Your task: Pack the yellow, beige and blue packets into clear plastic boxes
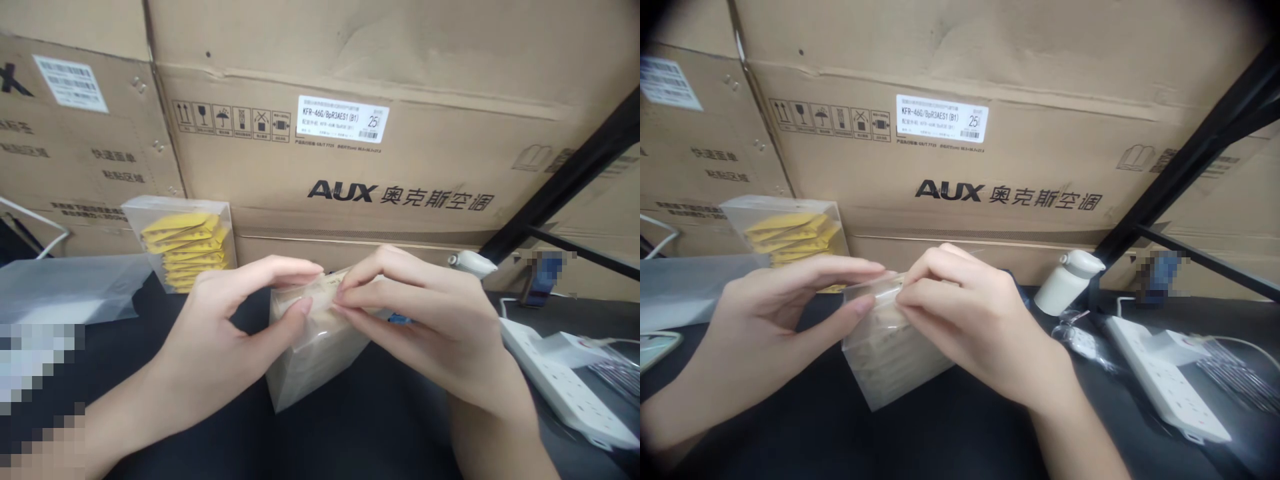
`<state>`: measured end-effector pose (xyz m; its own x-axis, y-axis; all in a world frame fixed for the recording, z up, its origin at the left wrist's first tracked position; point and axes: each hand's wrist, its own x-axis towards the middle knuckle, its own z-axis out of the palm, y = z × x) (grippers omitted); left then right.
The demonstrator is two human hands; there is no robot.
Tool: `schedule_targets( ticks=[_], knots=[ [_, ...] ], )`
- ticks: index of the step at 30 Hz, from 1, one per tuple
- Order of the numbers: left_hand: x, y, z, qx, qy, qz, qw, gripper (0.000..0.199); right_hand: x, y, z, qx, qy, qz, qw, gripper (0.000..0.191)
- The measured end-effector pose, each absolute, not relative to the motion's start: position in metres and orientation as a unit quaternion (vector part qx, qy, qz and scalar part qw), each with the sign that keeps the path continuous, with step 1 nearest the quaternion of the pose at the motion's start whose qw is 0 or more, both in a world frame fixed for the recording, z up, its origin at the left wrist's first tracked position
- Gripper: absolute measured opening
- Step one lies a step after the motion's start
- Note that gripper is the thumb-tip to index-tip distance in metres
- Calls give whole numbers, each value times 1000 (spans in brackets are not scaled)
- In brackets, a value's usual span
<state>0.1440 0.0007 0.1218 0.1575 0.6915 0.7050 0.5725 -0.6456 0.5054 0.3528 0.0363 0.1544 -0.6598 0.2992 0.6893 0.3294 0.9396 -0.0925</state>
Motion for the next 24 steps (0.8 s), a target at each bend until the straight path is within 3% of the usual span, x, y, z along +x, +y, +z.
schedule_targets(
  ticks=[10,15,24],
  knots=[
    [144,1,124,745,410,510,132,20,352,36,154,-182,-907,-7,380,15],
    [143,4,127,748,397,513,140,19,354,38,155,-212,-885,-33,414,1],
    [142,7,130,762,405,491,117,17,354,47,151,-192,-892,15,410,22]
  ],
)
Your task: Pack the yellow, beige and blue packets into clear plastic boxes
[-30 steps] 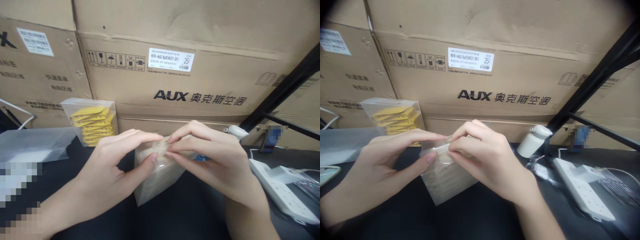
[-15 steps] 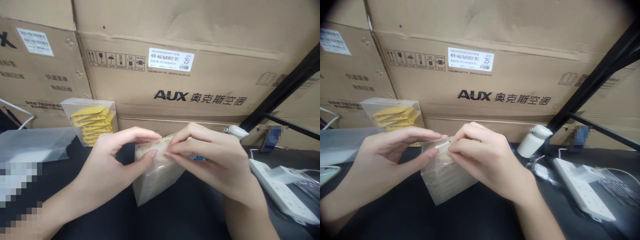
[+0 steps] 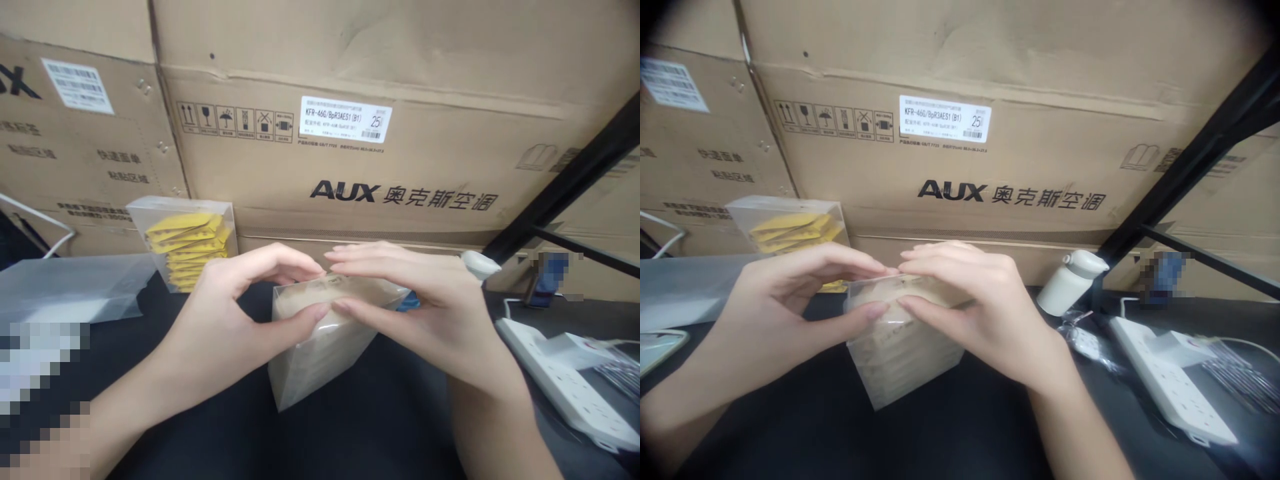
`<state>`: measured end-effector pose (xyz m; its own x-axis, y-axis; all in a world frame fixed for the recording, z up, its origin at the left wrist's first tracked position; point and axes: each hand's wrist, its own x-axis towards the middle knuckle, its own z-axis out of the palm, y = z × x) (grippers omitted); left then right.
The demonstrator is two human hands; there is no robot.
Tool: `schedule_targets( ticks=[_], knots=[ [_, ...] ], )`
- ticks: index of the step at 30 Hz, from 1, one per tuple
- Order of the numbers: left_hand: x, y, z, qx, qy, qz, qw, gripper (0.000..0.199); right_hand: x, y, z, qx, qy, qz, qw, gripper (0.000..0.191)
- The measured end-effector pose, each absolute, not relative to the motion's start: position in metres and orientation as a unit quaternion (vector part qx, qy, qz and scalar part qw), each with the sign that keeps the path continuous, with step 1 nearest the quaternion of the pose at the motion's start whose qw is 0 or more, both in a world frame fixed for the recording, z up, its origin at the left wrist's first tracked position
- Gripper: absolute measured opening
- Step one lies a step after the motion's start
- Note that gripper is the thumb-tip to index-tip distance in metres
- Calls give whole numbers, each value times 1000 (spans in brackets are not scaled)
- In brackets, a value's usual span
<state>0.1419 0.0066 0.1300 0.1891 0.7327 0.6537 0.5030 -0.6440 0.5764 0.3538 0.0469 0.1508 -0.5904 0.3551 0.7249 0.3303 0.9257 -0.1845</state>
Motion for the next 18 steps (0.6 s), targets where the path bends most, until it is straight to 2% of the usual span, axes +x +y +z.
schedule_targets(
  ticks=[6,18],
  knots=[
    [144,8,131,759,400,500,122,18,351,46,149,-176,-897,70,399,15],
    [145,7,130,756,422,493,83,17,345,44,149,-193,-888,46,416,9]
  ],
)
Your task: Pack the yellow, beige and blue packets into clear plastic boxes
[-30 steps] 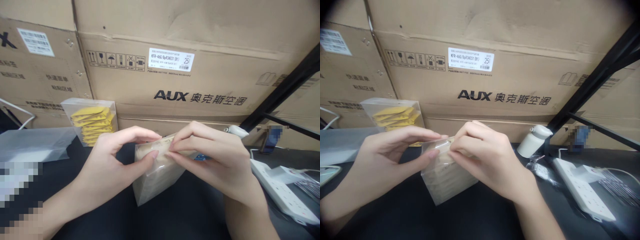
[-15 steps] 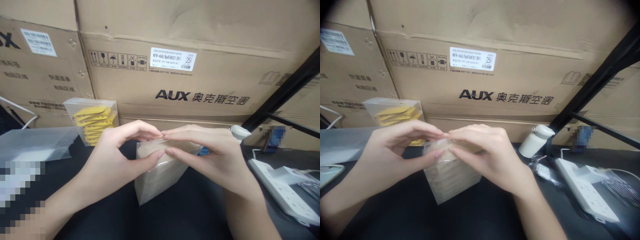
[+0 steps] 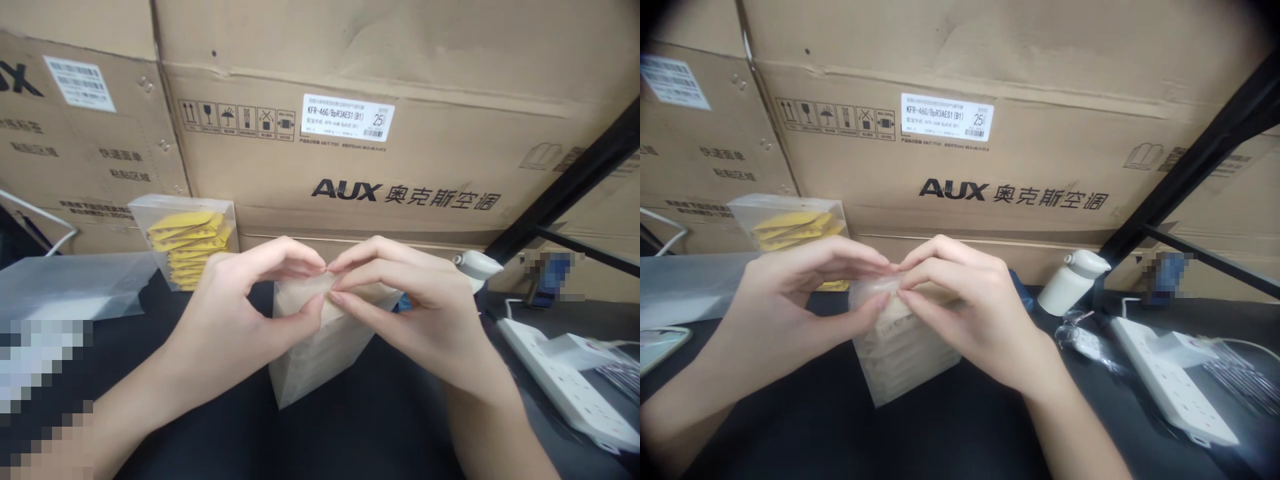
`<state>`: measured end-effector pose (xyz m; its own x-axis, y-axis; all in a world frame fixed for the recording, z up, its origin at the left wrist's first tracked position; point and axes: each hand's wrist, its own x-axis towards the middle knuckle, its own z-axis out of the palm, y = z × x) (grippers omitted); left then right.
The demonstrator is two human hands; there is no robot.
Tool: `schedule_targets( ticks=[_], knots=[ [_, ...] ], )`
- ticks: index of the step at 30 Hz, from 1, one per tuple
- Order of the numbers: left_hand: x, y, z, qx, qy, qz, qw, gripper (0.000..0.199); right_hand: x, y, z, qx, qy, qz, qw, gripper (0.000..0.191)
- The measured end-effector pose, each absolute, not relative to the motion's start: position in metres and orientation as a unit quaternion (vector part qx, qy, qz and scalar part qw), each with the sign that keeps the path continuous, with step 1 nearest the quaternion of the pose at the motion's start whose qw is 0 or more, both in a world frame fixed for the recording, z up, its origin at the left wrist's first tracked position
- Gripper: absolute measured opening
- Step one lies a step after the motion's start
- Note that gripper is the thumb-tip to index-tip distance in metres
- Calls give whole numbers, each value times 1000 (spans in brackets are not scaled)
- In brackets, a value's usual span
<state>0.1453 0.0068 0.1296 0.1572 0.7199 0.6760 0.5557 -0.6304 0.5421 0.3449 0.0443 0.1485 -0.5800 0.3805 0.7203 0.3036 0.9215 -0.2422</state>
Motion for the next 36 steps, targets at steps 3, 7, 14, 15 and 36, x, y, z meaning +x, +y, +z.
schedule_targets(
  ticks=[3,7,14,15,36],
  knots=[
    [145,7,129,755,421,496,83,18,344,44,149,-186,-891,41,411,10],
    [146,4,131,760,422,490,68,14,345,45,149,-179,-891,62,414,9],
    [147,2,131,757,421,496,66,14,346,45,148,-186,-890,58,411,10],
    [147,2,131,757,423,495,60,14,346,44,148,-184,-891,50,413,10],
    [145,-1,131,775,423,468,36,18,349,42,151,-154,-910,35,383,14]
  ],
)
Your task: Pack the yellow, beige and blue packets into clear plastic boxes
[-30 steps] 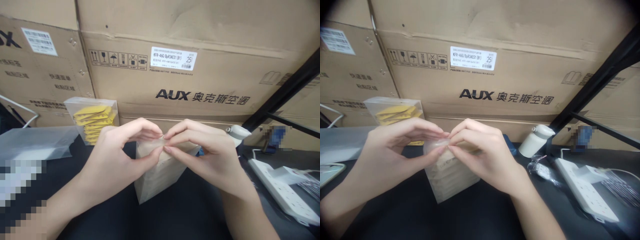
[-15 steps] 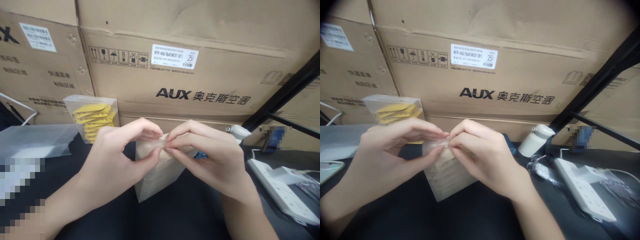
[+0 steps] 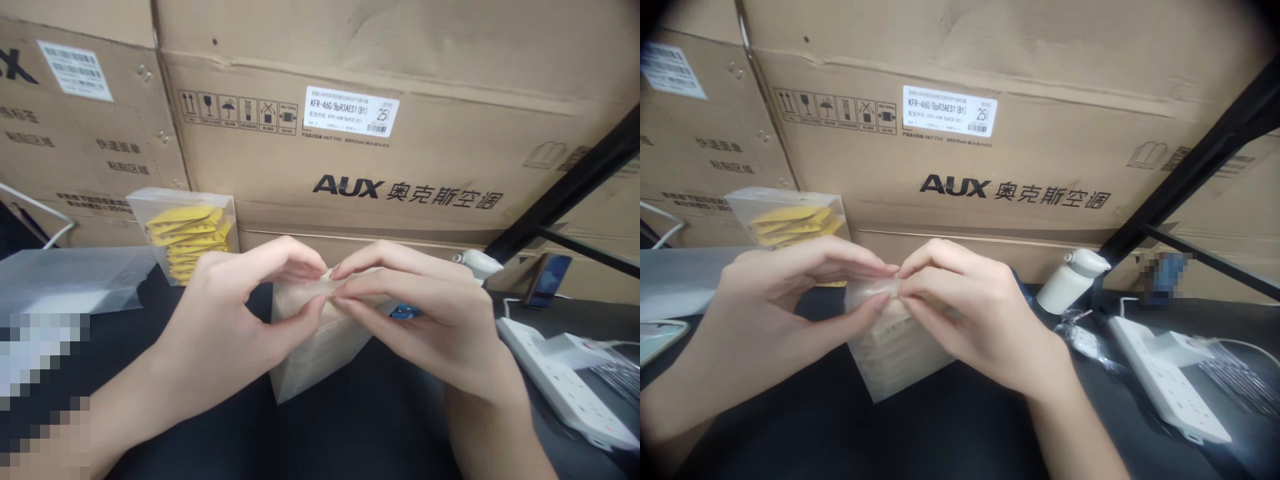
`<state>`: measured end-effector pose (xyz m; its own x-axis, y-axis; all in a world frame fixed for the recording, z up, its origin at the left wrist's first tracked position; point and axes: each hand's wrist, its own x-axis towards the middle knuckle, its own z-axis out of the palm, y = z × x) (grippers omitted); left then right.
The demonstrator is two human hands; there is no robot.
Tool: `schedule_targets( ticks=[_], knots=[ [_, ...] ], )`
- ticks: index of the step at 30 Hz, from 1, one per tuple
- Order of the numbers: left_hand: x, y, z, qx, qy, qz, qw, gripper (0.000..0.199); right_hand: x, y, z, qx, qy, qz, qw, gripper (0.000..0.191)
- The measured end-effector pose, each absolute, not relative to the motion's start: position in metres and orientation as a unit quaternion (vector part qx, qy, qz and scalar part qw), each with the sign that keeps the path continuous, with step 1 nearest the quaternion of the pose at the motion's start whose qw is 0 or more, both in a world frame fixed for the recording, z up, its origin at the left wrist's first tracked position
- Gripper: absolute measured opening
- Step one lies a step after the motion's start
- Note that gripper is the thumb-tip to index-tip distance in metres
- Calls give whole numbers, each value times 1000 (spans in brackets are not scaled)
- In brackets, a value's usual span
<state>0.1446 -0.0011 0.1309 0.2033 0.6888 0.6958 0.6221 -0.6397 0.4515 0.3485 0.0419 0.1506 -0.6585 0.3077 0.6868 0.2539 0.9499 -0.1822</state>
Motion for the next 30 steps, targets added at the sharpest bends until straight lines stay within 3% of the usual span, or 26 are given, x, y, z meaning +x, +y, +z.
schedule_targets(
  ticks=[25,30],
  knots=[
    [136,-6,140,821,413,392,-33,16,363,38,160,-178,-927,79,321,24],
    [134,-9,140,817,436,376,-42,16,380,51,164,-359,-877,13,319,12]
  ],
)
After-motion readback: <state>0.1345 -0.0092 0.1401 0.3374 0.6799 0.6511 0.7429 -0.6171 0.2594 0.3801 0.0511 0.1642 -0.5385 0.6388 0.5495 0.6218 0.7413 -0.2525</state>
